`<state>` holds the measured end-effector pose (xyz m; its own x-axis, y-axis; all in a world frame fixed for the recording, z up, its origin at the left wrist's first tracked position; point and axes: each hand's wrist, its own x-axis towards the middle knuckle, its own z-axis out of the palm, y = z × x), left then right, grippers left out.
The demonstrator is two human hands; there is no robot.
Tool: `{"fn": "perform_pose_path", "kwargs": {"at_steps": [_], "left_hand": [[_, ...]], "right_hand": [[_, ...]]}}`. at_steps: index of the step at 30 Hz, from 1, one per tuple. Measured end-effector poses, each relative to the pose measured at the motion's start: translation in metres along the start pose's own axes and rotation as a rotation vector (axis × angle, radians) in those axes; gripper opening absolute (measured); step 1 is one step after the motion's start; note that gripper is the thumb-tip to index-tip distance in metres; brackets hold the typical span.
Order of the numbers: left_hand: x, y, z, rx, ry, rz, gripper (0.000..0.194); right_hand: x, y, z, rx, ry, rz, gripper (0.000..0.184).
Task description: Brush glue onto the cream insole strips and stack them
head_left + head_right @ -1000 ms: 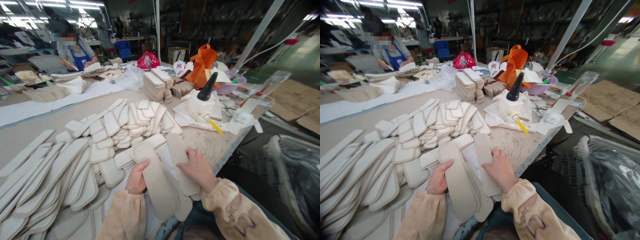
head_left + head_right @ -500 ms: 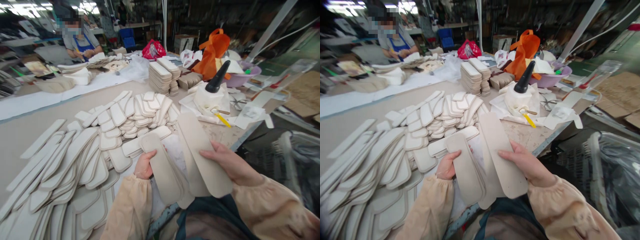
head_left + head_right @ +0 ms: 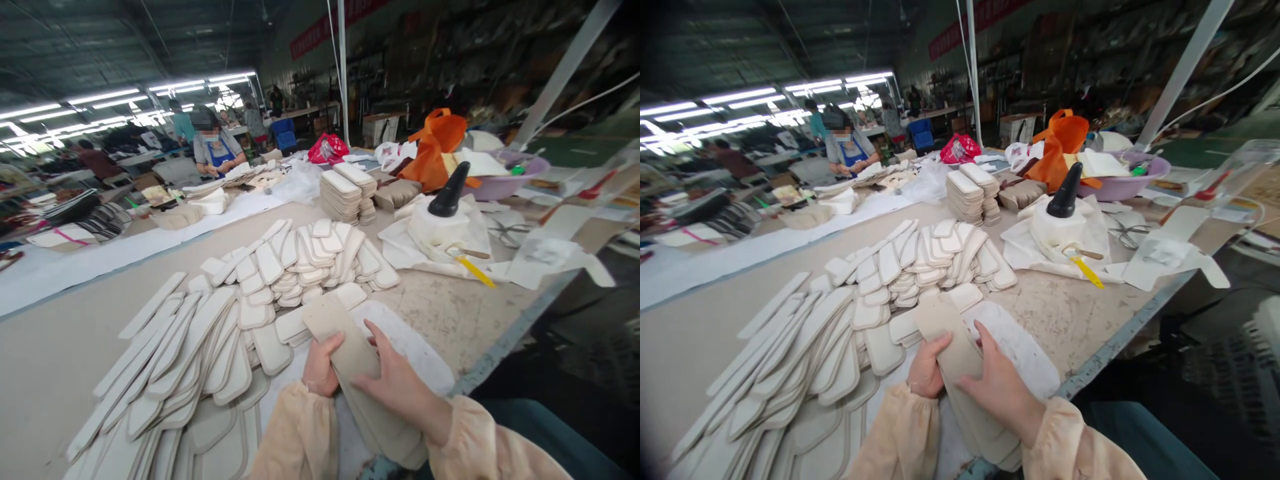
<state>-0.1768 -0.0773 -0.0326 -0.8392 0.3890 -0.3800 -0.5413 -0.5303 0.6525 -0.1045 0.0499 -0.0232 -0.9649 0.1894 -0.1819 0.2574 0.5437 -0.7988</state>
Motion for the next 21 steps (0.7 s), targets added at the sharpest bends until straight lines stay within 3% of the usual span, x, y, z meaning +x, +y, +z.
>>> {"fn": "perform_pose_path", "kwargs": {"at_steps": [2, 4, 6, 8, 11, 13, 17, 21], "left_hand": [[-0.002, -0.001, 0.003, 0.001, -0.007, 0.054, 0.042], [-0.007, 0.001, 0.006, 0.034, -0.03, 0.14, 0.048], [-0.017, 0.01, 0.009, 0.077, -0.058, 0.243, 0.056], [-0.03, 0.024, 0.009, 0.102, -0.077, 0.363, 0.063], [-0.052, 0.044, -0.003, 0.281, -0.047, 0.545, 0.071], [-0.062, 0.047, -0.017, 0.545, -0.024, 0.534, 0.073], [-0.066, 0.028, -0.044, 1.023, -0.035, 0.36, 0.061], [-0.061, 0.008, -0.05, 1.187, 0.002, 0.387, 0.053]], "right_hand": [[-0.006, 0.003, -0.012, 0.057, -0.138, 0.032, 0.087], [-0.011, -0.001, -0.034, 0.036, -0.246, -0.034, 0.054], [-0.015, -0.011, -0.061, -0.096, -0.266, -0.159, 0.023], [-0.015, -0.022, -0.089, -0.307, -0.201, -0.299, 0.013], [-0.008, -0.03, -0.115, -0.592, -0.128, -0.492, 0.011], [0.001, -0.025, -0.117, -0.722, -0.118, -0.577, 0.013], [0.016, 0.004, -0.099, -0.83, -0.197, -0.612, 0.025], [0.02, 0.039, -0.105, -0.753, -0.177, -0.559, 0.044]]}}
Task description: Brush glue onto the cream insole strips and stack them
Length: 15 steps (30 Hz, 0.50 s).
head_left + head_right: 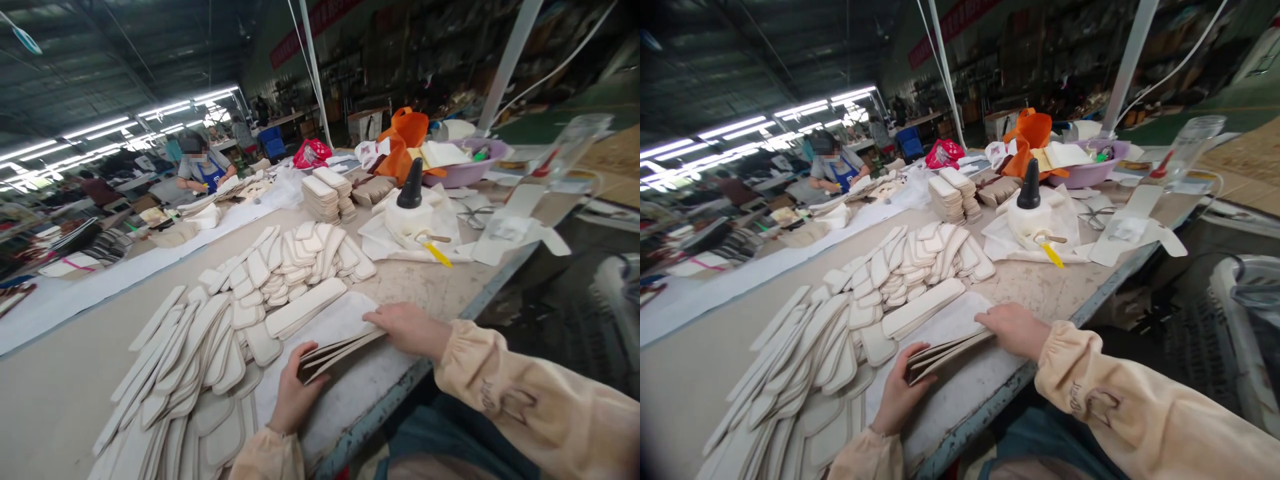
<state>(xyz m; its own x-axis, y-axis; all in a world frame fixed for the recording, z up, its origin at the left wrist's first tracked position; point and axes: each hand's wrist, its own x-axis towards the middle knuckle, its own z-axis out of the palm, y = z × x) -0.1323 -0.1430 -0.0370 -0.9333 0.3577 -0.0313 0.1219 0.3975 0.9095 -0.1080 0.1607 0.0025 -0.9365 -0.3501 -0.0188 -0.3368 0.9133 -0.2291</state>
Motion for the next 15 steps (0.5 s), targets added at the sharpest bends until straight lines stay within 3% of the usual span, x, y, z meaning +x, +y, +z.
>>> {"fn": "perform_pose_path", "kwargs": {"at_steps": [3, 6, 9, 15], "left_hand": [[0.002, 0.005, 0.009, 0.006, 0.054, 0.006, 0.042], [0.003, 0.012, 0.02, 0.001, 0.051, 0.018, 0.036], [0.005, 0.018, 0.032, -0.007, 0.047, 0.041, 0.025], [0.011, 0.023, 0.045, 0.03, 0.1, 0.031, 0.019]], "right_hand": [[-0.02, 0.029, 0.001, 0.138, 0.083, 0.091, 0.048], [-0.035, 0.048, 0.005, 0.471, 0.154, 0.183, 0.041], [-0.039, 0.047, 0.019, 0.721, 0.252, 0.214, 0.04], [-0.032, 0.034, 0.039, 0.887, 0.414, 0.21, 0.037]]}}
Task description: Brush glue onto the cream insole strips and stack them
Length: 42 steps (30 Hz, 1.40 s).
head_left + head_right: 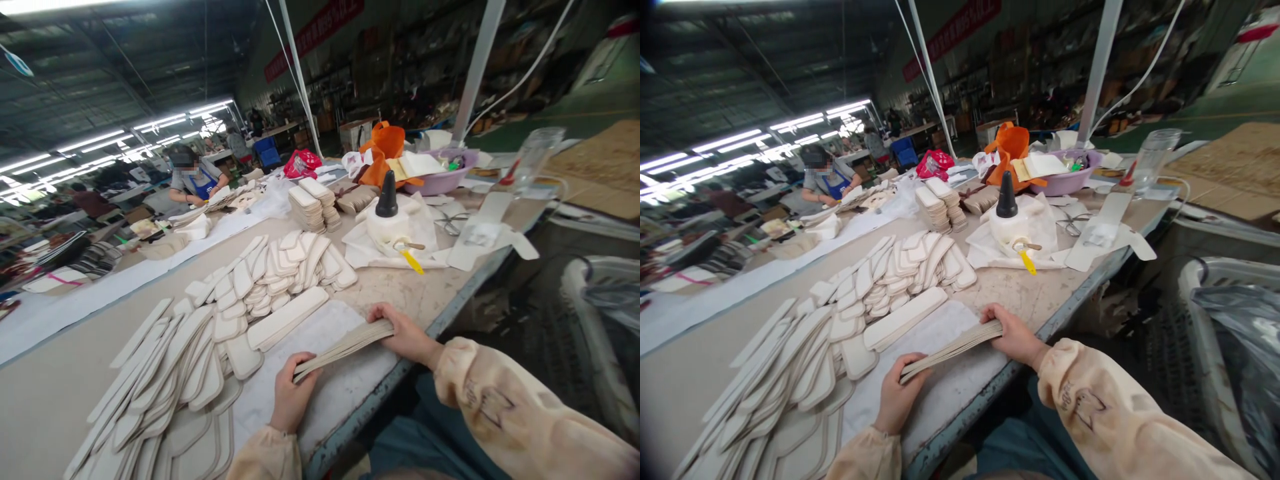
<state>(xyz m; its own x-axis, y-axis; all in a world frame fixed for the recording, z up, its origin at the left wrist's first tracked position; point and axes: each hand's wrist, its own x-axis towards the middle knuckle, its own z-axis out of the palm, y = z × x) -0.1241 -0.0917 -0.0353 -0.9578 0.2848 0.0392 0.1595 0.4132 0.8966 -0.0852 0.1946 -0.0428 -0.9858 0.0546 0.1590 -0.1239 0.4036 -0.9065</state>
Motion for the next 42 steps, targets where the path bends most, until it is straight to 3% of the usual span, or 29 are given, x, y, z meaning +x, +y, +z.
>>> {"fn": "perform_pose_path", "kwargs": {"at_steps": [7, 10, 13, 19, 23, 26, 30, 35, 38, 42], "left_hand": [[0.004, 0.012, -0.001, 0.096, 0.148, -0.053, 0.023], [0.0, 0.017, -0.005, 0.164, 0.189, -0.058, 0.028], [-0.003, 0.014, -0.007, 0.219, 0.133, -0.052, 0.027], [-0.004, 0.005, -0.001, 0.254, 0.1, -0.127, 0.026], [-0.004, 0.018, -0.004, 0.123, 0.09, -0.255, 0.034], [-0.002, 0.025, -0.012, 0.018, -0.006, -0.362, 0.042], [0.001, 0.022, -0.02, 0.132, -0.031, -0.377, 0.041], [0.003, 0.016, -0.019, 0.335, -0.037, -0.317, 0.043], [0.0, 0.013, -0.019, 0.538, -0.032, -0.205, 0.047], [-0.008, 0.007, -0.023, 0.645, -0.072, -0.077, 0.062]], "right_hand": [[0.004, -0.002, -0.011, 0.143, -0.038, 0.011, 0.017], [0.0, -0.006, -0.012, 0.115, 0.008, -0.021, 0.022], [-0.004, -0.001, -0.011, 0.041, -0.016, -0.047, 0.032], [-0.007, 0.01, -0.006, -0.062, -0.061, 0.046, 0.047], [-0.002, 0.001, -0.007, -0.105, 0.022, 0.046, 0.051], [0.009, -0.005, -0.007, -0.13, -0.025, 0.092, 0.054], [0.022, -0.003, 0.001, -0.262, -0.122, 0.165, 0.056], [0.022, 0.004, 0.008, -0.499, -0.015, 0.102, 0.059], [0.012, 0.005, -0.011, -0.514, 0.103, 0.1, 0.051], [-0.013, 0.016, -0.069, -0.534, 0.19, 0.314, 0.035]]}}
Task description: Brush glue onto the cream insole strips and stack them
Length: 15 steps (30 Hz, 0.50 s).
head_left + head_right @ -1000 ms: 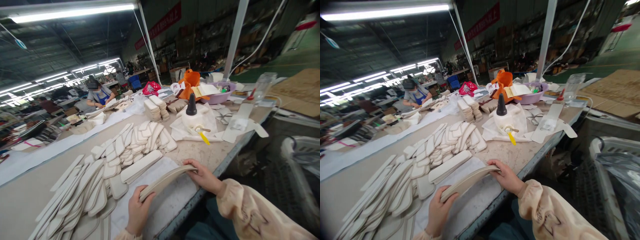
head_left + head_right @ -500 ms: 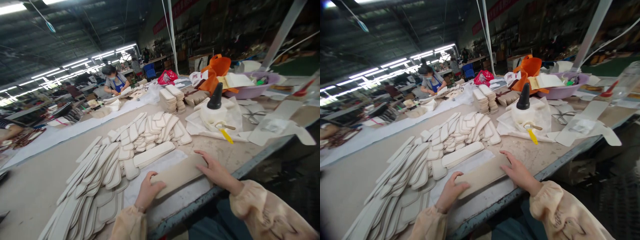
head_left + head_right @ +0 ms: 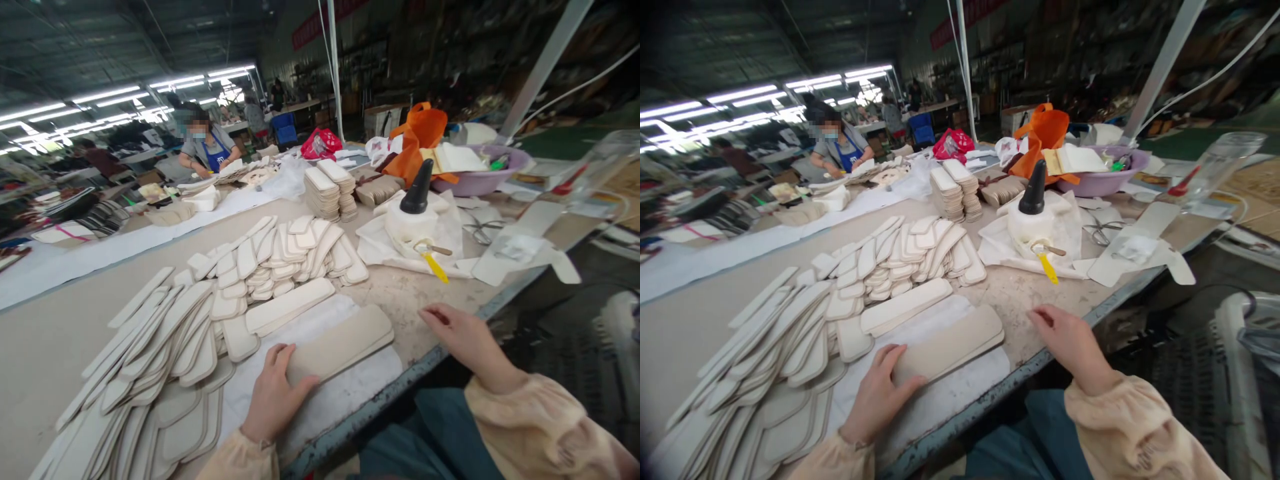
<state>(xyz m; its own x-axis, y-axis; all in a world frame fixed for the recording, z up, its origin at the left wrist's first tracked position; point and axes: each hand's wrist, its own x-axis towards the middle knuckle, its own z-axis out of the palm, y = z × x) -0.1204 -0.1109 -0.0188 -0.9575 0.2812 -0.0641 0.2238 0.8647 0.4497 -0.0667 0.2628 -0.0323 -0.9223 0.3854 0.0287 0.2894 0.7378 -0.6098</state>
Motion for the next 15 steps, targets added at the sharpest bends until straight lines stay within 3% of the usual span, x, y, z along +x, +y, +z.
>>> {"fn": "perform_pose_path", "kwargs": {"at_steps": [3, 6, 12, 15], "left_hand": [[-0.005, -0.006, -0.001, 0.041, -0.045, 0.035, 0.079], [-0.006, -0.01, -0.003, 0.076, -0.072, 0.06, 0.082], [-0.002, -0.01, -0.01, 0.125, -0.089, 0.129, 0.075], [-0.001, -0.011, -0.013, 0.127, -0.084, 0.16, 0.074]], "right_hand": [[-0.004, 0.033, -0.027, -0.08, 0.121, 0.132, 0.035], [-0.008, 0.038, -0.029, -0.042, 0.167, 0.094, 0.035], [-0.011, -0.022, 0.008, -0.016, -0.103, -0.376, 0.044], [-0.004, -0.041, 0.024, -0.073, -0.213, -0.507, 0.053]]}}
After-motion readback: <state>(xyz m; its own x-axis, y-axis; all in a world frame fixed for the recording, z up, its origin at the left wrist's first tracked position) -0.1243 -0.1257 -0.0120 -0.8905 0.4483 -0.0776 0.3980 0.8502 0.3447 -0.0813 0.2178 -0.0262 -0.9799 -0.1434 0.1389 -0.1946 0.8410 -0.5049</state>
